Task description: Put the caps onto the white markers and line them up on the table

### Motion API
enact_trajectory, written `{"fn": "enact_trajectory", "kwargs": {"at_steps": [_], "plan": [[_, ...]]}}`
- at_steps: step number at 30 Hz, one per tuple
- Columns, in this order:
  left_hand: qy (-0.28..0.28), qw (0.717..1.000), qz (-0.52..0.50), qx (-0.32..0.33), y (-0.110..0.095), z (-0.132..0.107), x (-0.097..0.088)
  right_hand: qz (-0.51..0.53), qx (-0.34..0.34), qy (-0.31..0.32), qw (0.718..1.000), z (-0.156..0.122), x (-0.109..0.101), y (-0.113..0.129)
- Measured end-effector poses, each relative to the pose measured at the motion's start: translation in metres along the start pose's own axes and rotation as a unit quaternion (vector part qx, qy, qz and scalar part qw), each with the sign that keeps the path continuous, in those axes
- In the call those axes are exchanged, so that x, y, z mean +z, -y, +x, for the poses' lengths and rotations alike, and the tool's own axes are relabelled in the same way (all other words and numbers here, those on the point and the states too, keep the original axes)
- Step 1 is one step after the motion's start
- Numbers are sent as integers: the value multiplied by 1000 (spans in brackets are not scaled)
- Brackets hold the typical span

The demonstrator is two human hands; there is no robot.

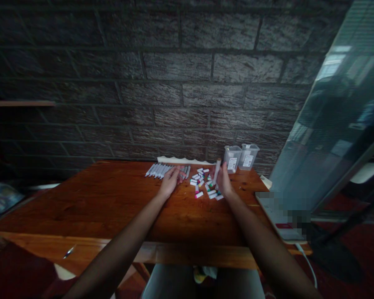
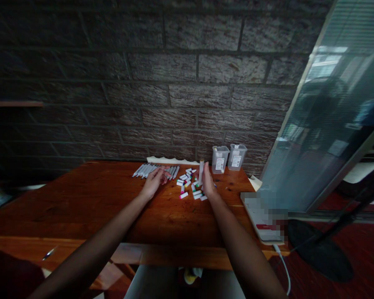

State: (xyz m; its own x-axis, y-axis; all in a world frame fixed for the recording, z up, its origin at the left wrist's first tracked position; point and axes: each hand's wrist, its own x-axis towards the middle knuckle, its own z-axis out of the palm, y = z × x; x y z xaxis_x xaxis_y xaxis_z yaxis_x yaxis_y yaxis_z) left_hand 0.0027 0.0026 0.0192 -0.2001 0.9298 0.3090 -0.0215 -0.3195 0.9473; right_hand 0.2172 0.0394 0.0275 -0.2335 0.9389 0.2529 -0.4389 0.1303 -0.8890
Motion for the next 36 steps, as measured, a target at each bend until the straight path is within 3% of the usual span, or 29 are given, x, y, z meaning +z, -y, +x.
{"fn": "enact_trajectory", "kwargs": {"at_steps": [3, 7, 12, 17, 22, 27, 36], "plan": [[0, 1000, 9, -2, 1, 0, 1, 120, 17, -17, 992, 4, -2, 9], [6, 1000, 27, -5, 4, 1, 1, 198, 57, -42, 978, 1, -5, 23], [9, 999, 32, 1, 11, 4, -2, 269, 127, 24, 954, -5, -8, 31], [8, 999, 42, 2, 11, 4, -3, 319, 100, 34, 942, -6, -15, 30], [12, 998, 55, 10, 8, 3, -2, 277, 65, -6, 959, -3, -23, 34], [7, 998, 59, 13, 9, 3, -3, 189, 48, -41, 980, -3, -19, 32], [-4, 992, 120, 42, 8, 4, -6, 202, 28, -79, 976, 6, -17, 20]]}}
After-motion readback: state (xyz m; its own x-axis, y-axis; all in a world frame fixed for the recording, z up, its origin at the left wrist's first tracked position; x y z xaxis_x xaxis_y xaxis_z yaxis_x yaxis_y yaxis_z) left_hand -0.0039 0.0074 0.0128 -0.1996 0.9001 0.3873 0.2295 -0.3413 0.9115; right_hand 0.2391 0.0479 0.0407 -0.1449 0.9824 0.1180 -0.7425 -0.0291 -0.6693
